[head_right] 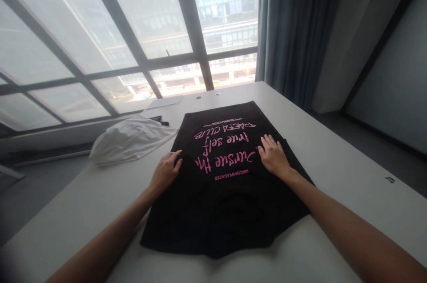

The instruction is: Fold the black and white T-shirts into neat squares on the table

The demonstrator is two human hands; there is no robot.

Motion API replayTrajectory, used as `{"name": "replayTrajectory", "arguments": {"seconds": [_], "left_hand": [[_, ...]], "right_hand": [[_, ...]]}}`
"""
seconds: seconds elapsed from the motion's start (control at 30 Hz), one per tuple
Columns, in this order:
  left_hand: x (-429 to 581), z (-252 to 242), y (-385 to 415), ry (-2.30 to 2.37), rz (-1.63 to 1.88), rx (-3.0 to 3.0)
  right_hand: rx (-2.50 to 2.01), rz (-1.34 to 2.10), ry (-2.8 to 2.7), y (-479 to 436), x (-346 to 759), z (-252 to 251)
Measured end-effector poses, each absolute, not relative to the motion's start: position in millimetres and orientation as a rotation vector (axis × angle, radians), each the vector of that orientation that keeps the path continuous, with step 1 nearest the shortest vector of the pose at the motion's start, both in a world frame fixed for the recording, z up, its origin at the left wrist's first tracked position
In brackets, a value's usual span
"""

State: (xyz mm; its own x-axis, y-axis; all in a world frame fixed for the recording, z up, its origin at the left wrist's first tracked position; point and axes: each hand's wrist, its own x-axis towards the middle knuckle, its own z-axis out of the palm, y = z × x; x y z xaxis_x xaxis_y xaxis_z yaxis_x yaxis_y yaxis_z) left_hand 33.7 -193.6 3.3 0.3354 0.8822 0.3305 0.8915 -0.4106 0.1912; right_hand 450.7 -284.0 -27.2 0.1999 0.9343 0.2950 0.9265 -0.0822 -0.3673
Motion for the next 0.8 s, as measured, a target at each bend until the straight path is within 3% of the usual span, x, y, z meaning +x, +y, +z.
{"name": "replayTrajectory", "arguments": {"seconds": [0.17, 0.37, 0.8], "left_hand": [[21, 0, -174, -1.894, -0.419, -2.384], [21, -1, -168, -2.090, -0.451, -2.351], [29, 9, -187, -1.904, -0.526, -2.322]], "right_hand": [[-2.030, 0.029, -1.723, -286, 447, -29], [-2.050, 0.041, -1.719, -286, 445, -32], [-2.097, 0.009, -1.757, -287, 445, -37]]}}
